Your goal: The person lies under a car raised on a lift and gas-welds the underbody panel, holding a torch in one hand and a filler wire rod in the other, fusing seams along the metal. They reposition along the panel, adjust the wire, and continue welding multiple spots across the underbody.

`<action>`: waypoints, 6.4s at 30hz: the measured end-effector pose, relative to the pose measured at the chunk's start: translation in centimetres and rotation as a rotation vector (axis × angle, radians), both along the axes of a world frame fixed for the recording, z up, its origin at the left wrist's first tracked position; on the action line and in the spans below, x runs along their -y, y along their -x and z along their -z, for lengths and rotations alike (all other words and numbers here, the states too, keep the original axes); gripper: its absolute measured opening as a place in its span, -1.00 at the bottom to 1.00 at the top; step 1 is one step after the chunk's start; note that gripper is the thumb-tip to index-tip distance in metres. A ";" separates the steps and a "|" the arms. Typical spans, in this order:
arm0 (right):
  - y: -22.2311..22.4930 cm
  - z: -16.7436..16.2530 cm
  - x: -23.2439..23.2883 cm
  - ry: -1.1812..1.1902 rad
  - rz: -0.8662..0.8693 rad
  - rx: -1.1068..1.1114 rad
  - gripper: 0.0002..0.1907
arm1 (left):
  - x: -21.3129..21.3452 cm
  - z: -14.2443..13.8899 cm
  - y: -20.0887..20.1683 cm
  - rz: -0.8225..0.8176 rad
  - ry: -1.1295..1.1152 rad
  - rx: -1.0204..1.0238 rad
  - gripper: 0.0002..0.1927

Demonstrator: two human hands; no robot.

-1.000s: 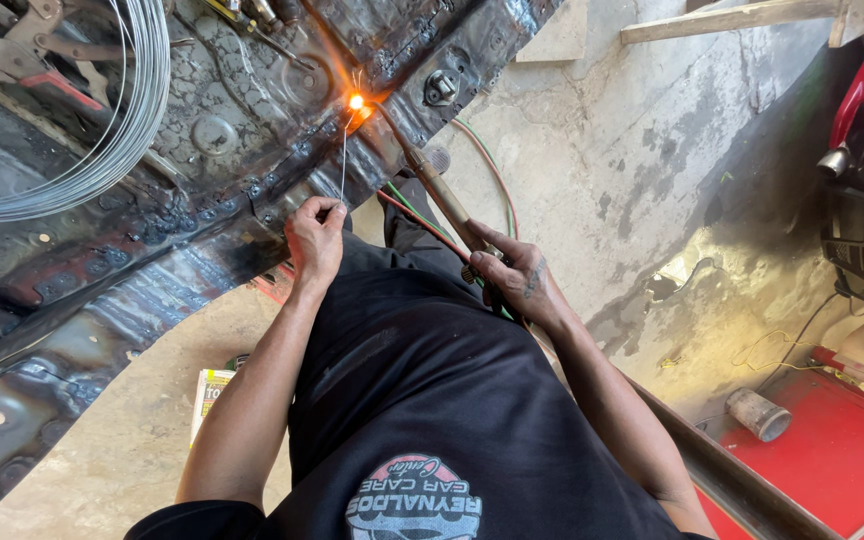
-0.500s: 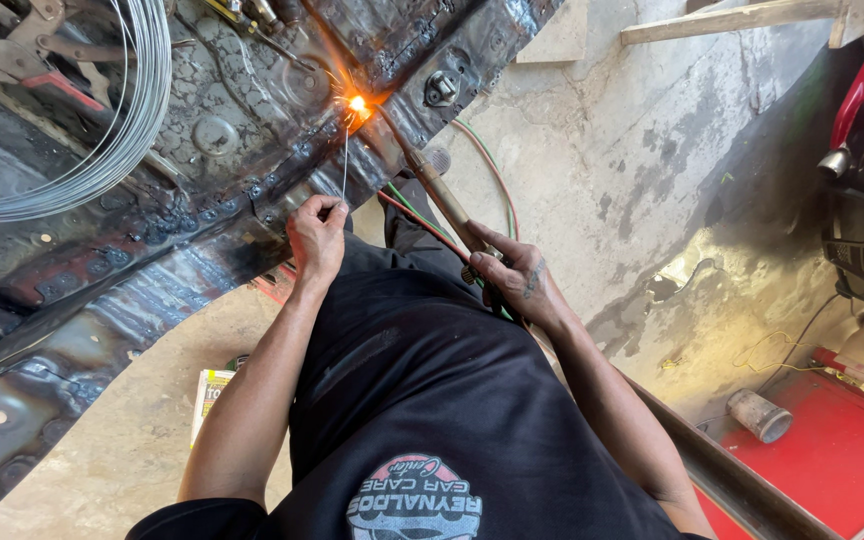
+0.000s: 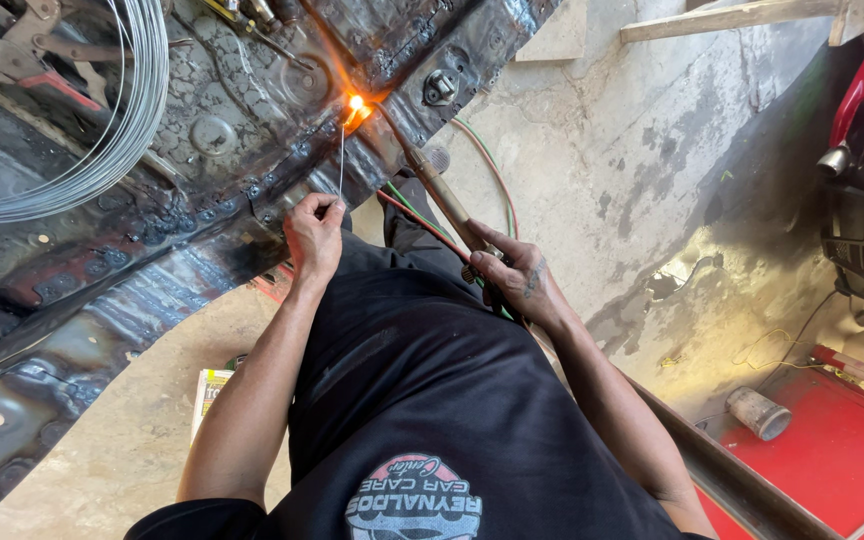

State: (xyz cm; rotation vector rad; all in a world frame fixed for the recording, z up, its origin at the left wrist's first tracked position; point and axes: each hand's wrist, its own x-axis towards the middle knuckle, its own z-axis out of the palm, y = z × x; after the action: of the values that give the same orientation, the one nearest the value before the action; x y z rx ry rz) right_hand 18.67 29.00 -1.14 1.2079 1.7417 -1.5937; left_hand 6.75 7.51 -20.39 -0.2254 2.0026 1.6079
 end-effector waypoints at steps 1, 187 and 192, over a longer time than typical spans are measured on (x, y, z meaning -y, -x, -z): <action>0.0 0.0 0.0 0.002 0.005 0.000 -0.39 | 0.0 0.0 0.1 0.002 0.000 -0.006 -0.89; -0.3 4.2 1.6 -0.076 -0.181 -0.278 -0.43 | 1.7 1.2 2.0 -0.071 -0.134 0.245 -0.91; -0.8 5.8 0.2 -0.044 -0.137 -0.092 -0.40 | 0.9 2.7 0.7 -0.125 -0.141 0.288 -0.91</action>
State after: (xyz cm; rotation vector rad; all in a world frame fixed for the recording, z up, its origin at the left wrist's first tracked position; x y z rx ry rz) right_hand 19.43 28.78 -6.96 1.0259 1.8838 -1.5598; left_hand 6.09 6.63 -23.12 -0.5066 1.6795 1.6782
